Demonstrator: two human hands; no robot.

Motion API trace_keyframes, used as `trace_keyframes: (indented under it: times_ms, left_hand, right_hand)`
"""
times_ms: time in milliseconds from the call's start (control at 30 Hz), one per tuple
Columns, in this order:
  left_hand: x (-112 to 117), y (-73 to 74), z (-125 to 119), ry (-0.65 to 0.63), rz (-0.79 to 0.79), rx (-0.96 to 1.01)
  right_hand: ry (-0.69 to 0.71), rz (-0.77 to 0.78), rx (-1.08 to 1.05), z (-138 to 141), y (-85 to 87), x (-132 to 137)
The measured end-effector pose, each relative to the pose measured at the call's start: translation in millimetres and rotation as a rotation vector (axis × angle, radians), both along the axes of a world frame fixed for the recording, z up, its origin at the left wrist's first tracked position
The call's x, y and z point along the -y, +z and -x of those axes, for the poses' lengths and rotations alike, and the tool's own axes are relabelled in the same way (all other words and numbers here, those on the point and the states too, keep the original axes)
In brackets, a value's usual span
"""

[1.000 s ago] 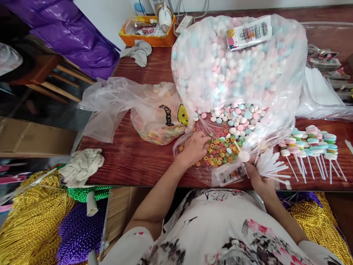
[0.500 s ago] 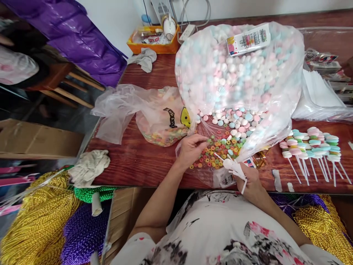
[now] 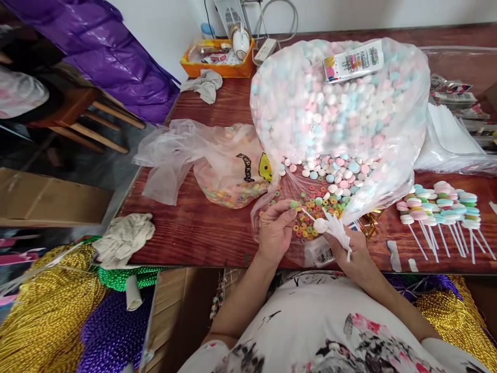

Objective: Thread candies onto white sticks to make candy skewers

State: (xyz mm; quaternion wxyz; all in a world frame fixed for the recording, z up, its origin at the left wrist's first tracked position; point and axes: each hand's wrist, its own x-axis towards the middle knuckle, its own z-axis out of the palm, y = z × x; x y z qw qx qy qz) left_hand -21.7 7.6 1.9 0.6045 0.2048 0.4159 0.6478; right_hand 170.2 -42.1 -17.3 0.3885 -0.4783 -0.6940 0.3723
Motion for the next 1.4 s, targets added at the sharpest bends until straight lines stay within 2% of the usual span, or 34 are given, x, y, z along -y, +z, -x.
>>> trace_keyframes:
  times_ms: [200, 300, 433, 567, 767, 933, 1067, 1267, 1400]
  left_hand:
    - [1, -8.1, -4, 0.017, -0.047, -0.042]
    - [2, -7.1, -7, 0.021, -0.032, -0.011]
    - [3, -3.7, -10, 0.021, -0.020, 0.035]
    - [4, -5.9, -11, 0.012, 0.000, 0.009]
    - [8, -11.3, -15, 0.069, -0.138, -0.119]
    - [5, -1.1, -9, -0.020, -0.145, -0.041]
    - [1, 5.8, 1, -0.031, -0.162, -0.055]
    - [2, 2.6, 10, -0.080, -0.166, -0.123]
    - [2, -2.0, 17, -0.167, -0.159, -0.248]
  right_hand:
    - [0.011, -0.065, -0.006, 1, 0.4, 5]
    - [0.013, -0.029, -0.018, 2, -0.5, 5]
    - [-0.052, 0.058, -0.069, 4, -2.3, 4]
    - [-0.059, 0.083, -0.097, 6, -4.0, 4]
    - [-0.012, 0.074, -0.067, 7, -3.3, 2]
    - [-0.062, 0.074, -0.165, 11, 5.1, -1]
    - [-0.011, 0.087, -0.184, 12, 10.4, -1]
    - [0.058, -0.025, -0.085, 6, 7.1, 1]
    - [0.027, 0.022, -0.088, 0, 3.6, 4]
